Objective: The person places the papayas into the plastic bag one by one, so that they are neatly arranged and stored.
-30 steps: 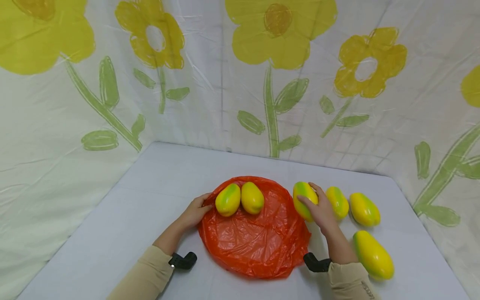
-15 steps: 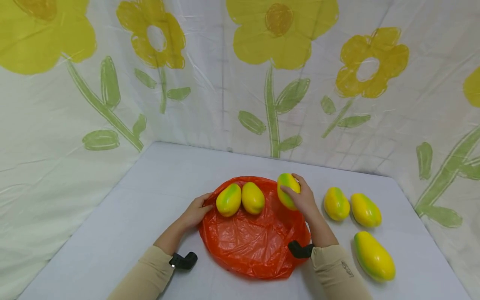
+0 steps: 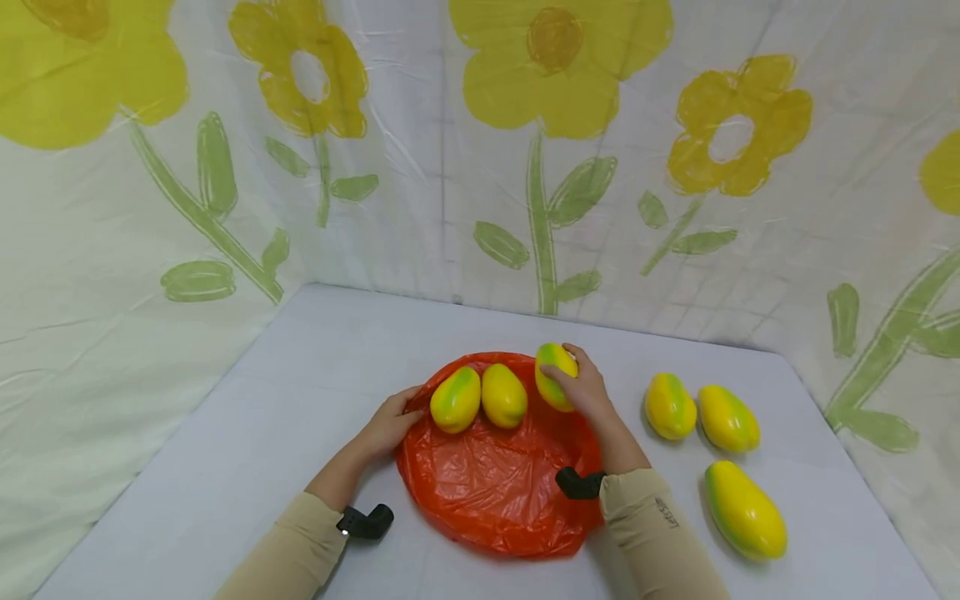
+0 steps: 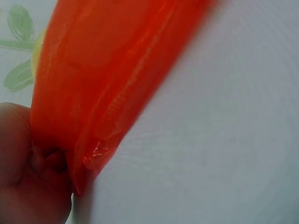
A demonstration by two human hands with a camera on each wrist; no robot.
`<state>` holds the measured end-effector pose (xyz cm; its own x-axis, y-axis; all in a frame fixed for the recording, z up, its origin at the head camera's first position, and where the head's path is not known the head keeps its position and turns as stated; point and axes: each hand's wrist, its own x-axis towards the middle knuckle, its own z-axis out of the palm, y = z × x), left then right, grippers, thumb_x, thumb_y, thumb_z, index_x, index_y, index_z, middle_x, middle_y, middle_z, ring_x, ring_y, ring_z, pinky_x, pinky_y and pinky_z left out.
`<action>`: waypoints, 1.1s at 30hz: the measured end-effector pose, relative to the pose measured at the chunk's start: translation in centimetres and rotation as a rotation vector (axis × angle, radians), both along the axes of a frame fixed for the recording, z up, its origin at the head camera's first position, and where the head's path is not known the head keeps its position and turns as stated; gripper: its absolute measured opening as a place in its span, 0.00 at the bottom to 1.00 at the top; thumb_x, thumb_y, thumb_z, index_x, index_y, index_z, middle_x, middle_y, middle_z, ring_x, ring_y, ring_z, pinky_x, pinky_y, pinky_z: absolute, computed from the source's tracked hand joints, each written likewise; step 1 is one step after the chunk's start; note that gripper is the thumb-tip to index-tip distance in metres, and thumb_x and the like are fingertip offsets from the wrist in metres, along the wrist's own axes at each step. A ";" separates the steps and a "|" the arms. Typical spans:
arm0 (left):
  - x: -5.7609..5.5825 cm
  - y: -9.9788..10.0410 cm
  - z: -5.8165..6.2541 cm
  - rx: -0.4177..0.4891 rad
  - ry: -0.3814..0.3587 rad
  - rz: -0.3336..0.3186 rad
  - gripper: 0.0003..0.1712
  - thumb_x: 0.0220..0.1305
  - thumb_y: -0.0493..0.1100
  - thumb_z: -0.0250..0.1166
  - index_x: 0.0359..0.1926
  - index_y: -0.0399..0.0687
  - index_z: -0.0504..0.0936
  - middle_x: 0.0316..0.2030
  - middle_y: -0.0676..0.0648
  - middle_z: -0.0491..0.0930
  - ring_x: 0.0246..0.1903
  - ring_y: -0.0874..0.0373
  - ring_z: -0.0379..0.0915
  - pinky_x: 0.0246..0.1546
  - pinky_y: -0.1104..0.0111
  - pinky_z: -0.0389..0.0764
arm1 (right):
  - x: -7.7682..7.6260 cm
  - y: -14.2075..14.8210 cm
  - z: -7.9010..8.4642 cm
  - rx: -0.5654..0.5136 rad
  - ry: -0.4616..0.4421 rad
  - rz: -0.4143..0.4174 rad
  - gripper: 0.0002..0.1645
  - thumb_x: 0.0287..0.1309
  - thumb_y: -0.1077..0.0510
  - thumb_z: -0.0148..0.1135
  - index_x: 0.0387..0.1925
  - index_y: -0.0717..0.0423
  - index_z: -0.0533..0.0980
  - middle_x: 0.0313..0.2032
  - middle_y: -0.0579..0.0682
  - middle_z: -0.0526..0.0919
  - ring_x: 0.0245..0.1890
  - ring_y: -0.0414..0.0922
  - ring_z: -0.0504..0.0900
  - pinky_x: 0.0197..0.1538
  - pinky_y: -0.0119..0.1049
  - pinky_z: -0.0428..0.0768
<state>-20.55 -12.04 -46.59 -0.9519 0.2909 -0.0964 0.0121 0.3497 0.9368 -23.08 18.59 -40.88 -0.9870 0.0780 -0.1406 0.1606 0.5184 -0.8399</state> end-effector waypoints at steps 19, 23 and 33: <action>0.2 0.1 0.1 0.021 -0.011 0.006 0.26 0.68 0.34 0.47 0.66 0.42 0.63 0.62 0.38 0.67 0.48 0.52 0.76 0.43 0.64 0.83 | 0.1 -1.0 -0.7 0.020 -0.048 0.008 0.42 0.57 0.43 0.57 0.69 0.50 0.53 0.63 0.59 0.64 0.55 0.56 0.68 0.60 0.52 0.72; 0.2 0.1 0.0 0.018 -0.011 0.013 0.25 0.67 0.34 0.48 0.66 0.42 0.63 0.62 0.38 0.68 0.49 0.52 0.76 0.43 0.64 0.83 | 0.2 -1.0 -1.2 0.054 -0.042 0.019 0.43 0.57 0.44 0.57 0.69 0.51 0.52 0.62 0.60 0.65 0.54 0.55 0.70 0.59 0.52 0.73; 0.1 0.2 -0.3 0.003 -0.014 0.032 0.26 0.67 0.34 0.48 0.66 0.43 0.63 0.63 0.39 0.67 0.54 0.49 0.73 0.46 0.63 0.82 | 0.5 -1.5 -2.8 0.104 0.039 0.049 0.44 0.58 0.46 0.57 0.69 0.60 0.52 0.62 0.63 0.64 0.54 0.56 0.69 0.60 0.52 0.72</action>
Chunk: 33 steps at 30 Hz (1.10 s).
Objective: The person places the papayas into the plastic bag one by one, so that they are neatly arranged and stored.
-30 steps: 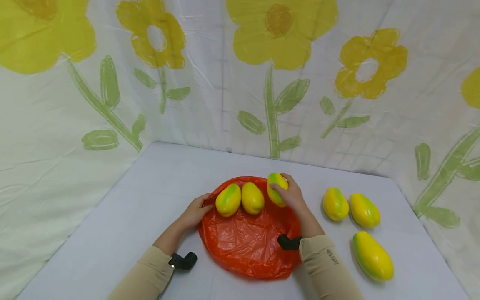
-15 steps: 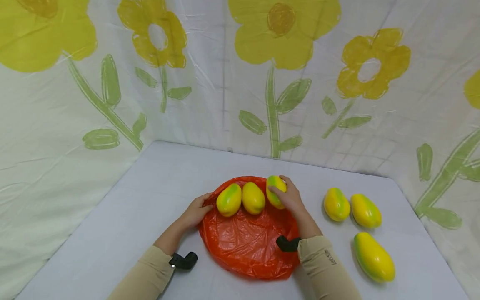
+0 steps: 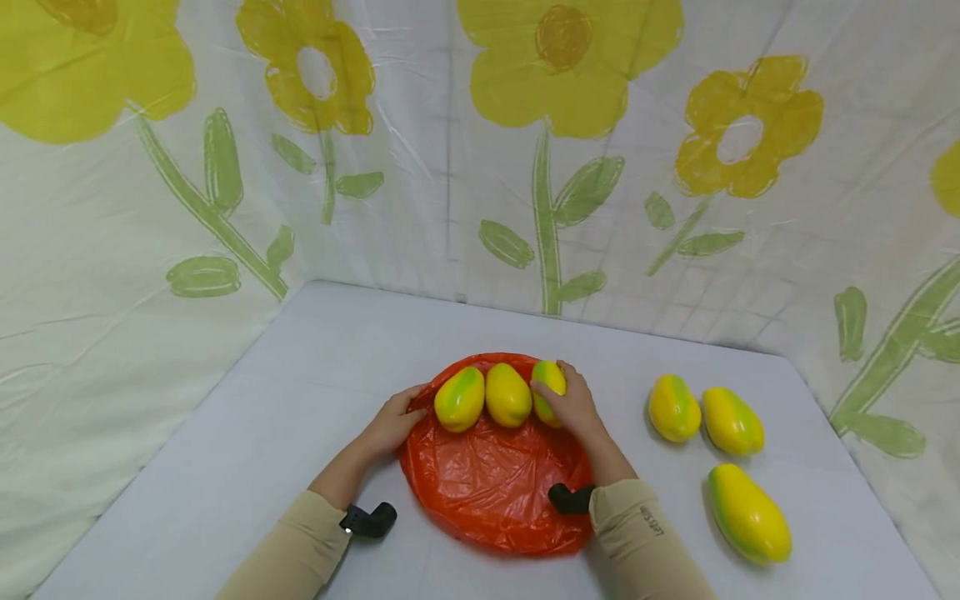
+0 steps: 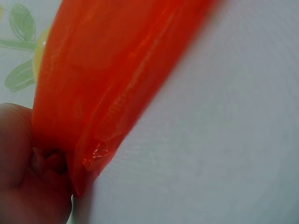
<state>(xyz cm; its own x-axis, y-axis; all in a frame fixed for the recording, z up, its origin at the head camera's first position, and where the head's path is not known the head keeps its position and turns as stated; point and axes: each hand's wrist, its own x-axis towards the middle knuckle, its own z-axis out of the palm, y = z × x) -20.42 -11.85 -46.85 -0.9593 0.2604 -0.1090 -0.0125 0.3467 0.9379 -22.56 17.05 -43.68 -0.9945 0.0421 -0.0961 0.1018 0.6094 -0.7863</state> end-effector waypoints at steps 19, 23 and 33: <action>0.0 0.0 -0.1 -0.012 0.013 -0.002 0.26 0.67 0.34 0.49 0.66 0.44 0.64 0.64 0.40 0.66 0.57 0.47 0.70 0.48 0.61 0.81 | 0.2 -0.3 0.1 0.014 0.030 0.026 0.43 0.60 0.47 0.55 0.68 0.64 0.52 0.62 0.65 0.63 0.54 0.57 0.68 0.61 0.53 0.71; 0.0 -0.1 0.0 -0.015 0.017 -0.003 0.26 0.67 0.34 0.49 0.66 0.43 0.64 0.63 0.40 0.67 0.56 0.47 0.71 0.47 0.62 0.81 | 0.3 -0.3 0.4 0.016 0.016 0.009 0.43 0.60 0.47 0.55 0.69 0.62 0.52 0.63 0.64 0.63 0.56 0.58 0.68 0.62 0.54 0.69; 0.1 -0.2 0.0 -0.004 0.027 -0.015 0.25 0.67 0.34 0.48 0.66 0.43 0.64 0.63 0.39 0.67 0.52 0.50 0.74 0.44 0.64 0.82 | 0.5 0.0 1.3 0.024 0.003 -0.010 0.41 0.59 0.45 0.55 0.68 0.55 0.54 0.66 0.62 0.61 0.64 0.59 0.63 0.66 0.57 0.63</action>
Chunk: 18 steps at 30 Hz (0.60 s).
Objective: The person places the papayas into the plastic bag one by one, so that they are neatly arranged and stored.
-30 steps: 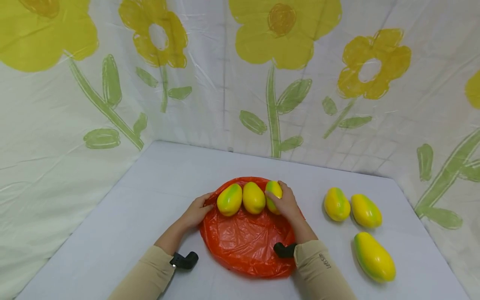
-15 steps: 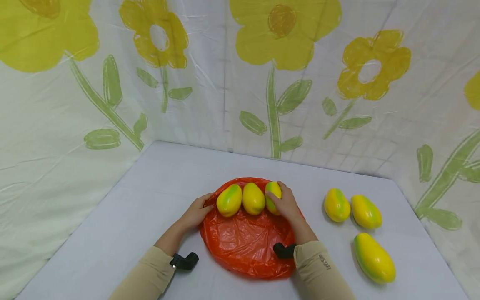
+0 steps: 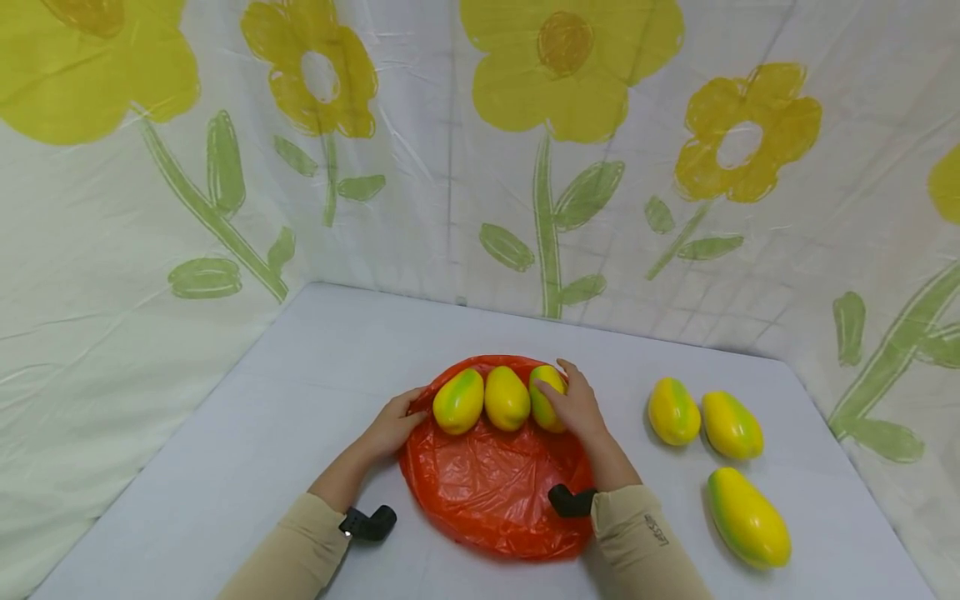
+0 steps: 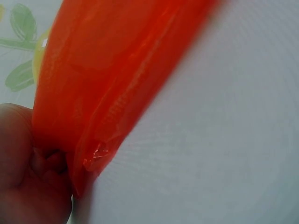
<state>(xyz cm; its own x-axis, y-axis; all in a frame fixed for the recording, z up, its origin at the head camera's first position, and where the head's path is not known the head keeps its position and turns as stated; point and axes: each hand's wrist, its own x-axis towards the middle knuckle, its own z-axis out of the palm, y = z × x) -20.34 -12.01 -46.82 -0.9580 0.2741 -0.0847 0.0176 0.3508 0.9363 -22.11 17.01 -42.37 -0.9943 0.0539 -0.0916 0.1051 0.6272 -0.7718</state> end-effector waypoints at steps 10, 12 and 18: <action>-0.1 -0.1 -0.2 0.011 0.012 -0.016 0.26 0.67 0.33 0.48 0.66 0.41 0.63 0.63 0.37 0.66 0.51 0.50 0.75 0.42 0.64 0.83 | 0.3 1.5 1.6 -0.040 0.027 -0.008 0.38 0.61 0.45 0.54 0.67 0.57 0.58 0.67 0.61 0.61 0.66 0.60 0.60 0.66 0.57 0.63; 0.0 -0.1 -0.2 0.014 0.004 -0.012 0.26 0.67 0.33 0.48 0.66 0.42 0.63 0.63 0.38 0.66 0.52 0.49 0.74 0.44 0.64 0.83 | 0.4 2.2 1.9 -0.054 0.024 -0.016 0.37 0.61 0.45 0.54 0.67 0.57 0.58 0.67 0.60 0.60 0.66 0.59 0.59 0.66 0.56 0.63; 0.1 -0.1 -0.2 0.007 0.032 -0.016 0.26 0.67 0.34 0.47 0.66 0.41 0.63 0.63 0.36 0.66 0.51 0.49 0.75 0.43 0.64 0.83 | 0.6 4.5 2.9 -0.083 0.017 -0.057 0.36 0.62 0.45 0.53 0.67 0.55 0.58 0.68 0.61 0.59 0.67 0.59 0.57 0.67 0.57 0.61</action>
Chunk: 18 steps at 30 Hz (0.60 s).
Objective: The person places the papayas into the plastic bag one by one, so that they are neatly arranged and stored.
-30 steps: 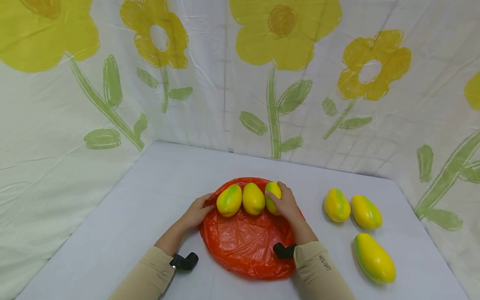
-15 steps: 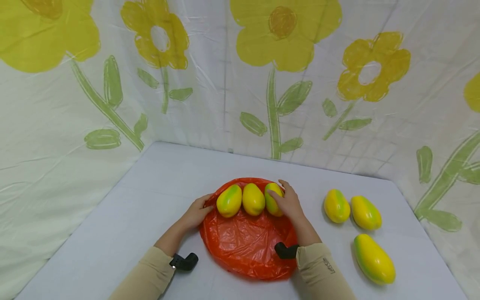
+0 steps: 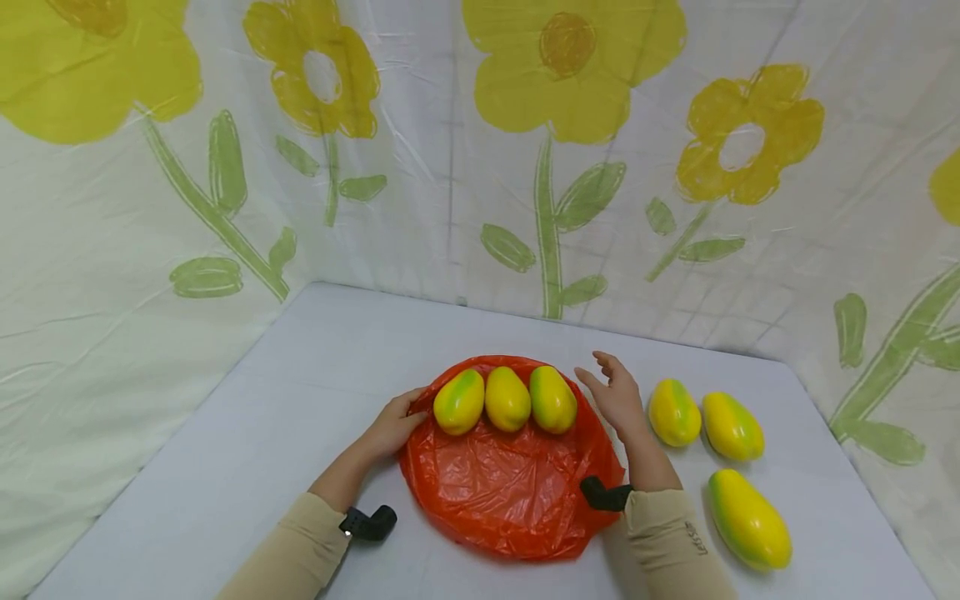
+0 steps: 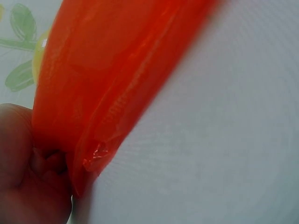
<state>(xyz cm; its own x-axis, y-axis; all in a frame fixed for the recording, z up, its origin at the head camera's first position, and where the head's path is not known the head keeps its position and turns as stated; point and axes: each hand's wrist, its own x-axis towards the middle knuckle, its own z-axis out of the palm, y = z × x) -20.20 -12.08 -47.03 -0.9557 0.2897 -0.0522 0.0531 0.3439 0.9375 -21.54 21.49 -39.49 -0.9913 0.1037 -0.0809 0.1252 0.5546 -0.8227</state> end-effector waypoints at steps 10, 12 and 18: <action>0.1 0.1 0.2 0.005 -0.042 0.018 0.26 0.67 0.34 0.48 0.66 0.43 0.63 0.64 0.39 0.65 0.56 0.46 0.71 0.46 0.63 0.82 | 0.8 4.3 0.7 -0.003 0.053 -0.089 0.39 0.62 0.46 0.54 0.68 0.58 0.56 0.68 0.61 0.57 0.69 0.58 0.54 0.70 0.53 0.56; 0.1 0.2 0.3 0.004 -0.043 0.023 0.26 0.67 0.34 0.48 0.66 0.43 0.63 0.64 0.39 0.65 0.56 0.46 0.71 0.46 0.63 0.82 | 1.1 5.2 0.8 0.043 0.057 -0.109 0.40 0.62 0.44 0.53 0.69 0.57 0.55 0.69 0.62 0.56 0.69 0.59 0.53 0.70 0.55 0.56; 0.1 0.2 0.2 0.007 -0.048 0.033 0.26 0.67 0.34 0.48 0.66 0.43 0.63 0.64 0.40 0.66 0.56 0.47 0.71 0.47 0.63 0.81 | 1.6 7.4 0.8 0.118 0.026 -0.200 0.42 0.61 0.41 0.52 0.70 0.54 0.53 0.70 0.63 0.52 0.69 0.61 0.51 0.69 0.59 0.53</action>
<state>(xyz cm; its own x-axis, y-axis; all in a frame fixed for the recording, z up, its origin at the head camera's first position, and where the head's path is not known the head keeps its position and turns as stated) -20.13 -11.85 -46.81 -0.9610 0.2591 -0.0963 -0.0031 0.3382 0.9411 -19.89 28.93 -38.68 -0.9517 0.3054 -0.0310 0.2216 0.6138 -0.7577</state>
